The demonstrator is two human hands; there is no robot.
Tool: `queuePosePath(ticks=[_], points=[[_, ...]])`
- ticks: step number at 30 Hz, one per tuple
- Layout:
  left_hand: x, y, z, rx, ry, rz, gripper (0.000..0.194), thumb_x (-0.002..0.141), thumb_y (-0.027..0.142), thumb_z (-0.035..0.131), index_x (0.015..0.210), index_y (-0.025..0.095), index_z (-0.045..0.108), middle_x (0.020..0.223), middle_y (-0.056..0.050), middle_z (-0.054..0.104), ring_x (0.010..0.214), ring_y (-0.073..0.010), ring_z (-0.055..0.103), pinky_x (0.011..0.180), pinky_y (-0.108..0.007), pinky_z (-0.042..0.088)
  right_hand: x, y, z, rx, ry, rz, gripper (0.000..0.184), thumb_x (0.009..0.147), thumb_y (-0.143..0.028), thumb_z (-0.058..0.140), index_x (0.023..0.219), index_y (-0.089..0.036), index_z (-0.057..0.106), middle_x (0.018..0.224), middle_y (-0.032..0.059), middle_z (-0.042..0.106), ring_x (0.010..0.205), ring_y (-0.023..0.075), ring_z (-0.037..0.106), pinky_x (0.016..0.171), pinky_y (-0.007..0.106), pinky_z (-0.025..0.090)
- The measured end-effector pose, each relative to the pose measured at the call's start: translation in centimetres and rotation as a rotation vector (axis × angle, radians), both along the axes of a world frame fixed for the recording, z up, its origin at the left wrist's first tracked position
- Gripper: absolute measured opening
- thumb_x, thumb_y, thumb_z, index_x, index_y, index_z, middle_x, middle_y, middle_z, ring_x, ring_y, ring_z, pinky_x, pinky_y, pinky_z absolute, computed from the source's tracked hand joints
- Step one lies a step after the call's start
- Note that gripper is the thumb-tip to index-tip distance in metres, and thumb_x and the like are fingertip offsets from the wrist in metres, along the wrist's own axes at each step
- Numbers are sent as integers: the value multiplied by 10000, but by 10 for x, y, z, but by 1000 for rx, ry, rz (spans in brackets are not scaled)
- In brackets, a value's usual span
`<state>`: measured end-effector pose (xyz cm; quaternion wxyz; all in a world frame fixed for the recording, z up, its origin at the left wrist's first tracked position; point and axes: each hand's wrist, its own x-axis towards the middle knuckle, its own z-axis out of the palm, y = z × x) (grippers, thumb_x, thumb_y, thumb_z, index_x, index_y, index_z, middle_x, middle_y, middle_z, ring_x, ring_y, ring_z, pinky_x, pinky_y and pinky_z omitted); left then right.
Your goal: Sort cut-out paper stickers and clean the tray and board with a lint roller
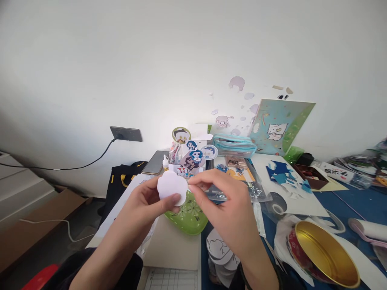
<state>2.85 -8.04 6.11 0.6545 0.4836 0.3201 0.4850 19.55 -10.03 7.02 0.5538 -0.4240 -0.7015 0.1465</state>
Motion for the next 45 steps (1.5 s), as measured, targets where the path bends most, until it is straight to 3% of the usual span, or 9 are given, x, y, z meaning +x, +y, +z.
queuePosePath(ticks=[4, 10, 14, 19, 26, 37, 45], points=[[-3, -2, 2, 20, -12, 39, 173, 664, 167, 776, 808, 154, 681, 684, 22, 660, 553, -49, 574, 552, -136, 480, -3, -5, 5, 199, -202, -58, 149, 800, -77, 629, 857, -208, 671, 895, -8, 694, 852, 101, 634, 820, 199, 487], [-3, -3, 4, 50, 3, 94, 225, 663, 203, 782, 846, 167, 655, 706, 21, 650, 591, -66, 569, 553, -152, 480, -8, -5, 3, 283, -284, -88, 175, 807, -57, 615, 918, -170, 691, 920, 22, 709, 868, 110, 641, 877, 215, 487], [-3, -5, 4, 84, 51, 157, 254, 668, 232, 780, 865, 176, 631, 759, 16, 645, 653, -82, 568, 586, -164, 476, -8, -5, 2, 248, -285, -73, 174, 810, -70, 619, 922, -179, 695, 931, 9, 712, 873, 102, 644, 881, 196, 487], [-4, -10, 3, 239, 221, 258, 253, 705, 226, 744, 910, 210, 598, 762, 36, 636, 644, -81, 553, 574, -158, 464, -7, -7, 2, 143, -240, -42, 157, 802, -100, 641, 896, -207, 706, 914, -23, 721, 854, 83, 657, 872, 155, 490], [-2, -17, 4, 431, 419, 397, 241, 745, 220, 700, 950, 242, 575, 796, 47, 661, 643, -89, 570, 589, -169, 469, -5, -3, 1, 79, -215, -23, 150, 804, -119, 633, 860, -234, 711, 892, -25, 731, 833, 119, 676, 834, 212, 538], [-3, -16, 3, 458, 529, 430, 256, 755, 271, 696, 979, 237, 577, 861, 19, 682, 672, -120, 589, 605, -206, 467, -5, -2, 0, 58, -220, -24, 158, 803, -144, 610, 875, -235, 716, 915, 16, 731, 851, 185, 685, 836, 323, 564], [-4, -16, 2, 454, 548, 412, 246, 762, 282, 687, 981, 235, 583, 870, 16, 687, 678, -126, 594, 590, -208, 463, -8, 0, 1, 169, -264, -40, 189, 799, -81, 588, 864, -216, 703, 878, 5, 727, 803, 149, 679, 787, 269, 560]])
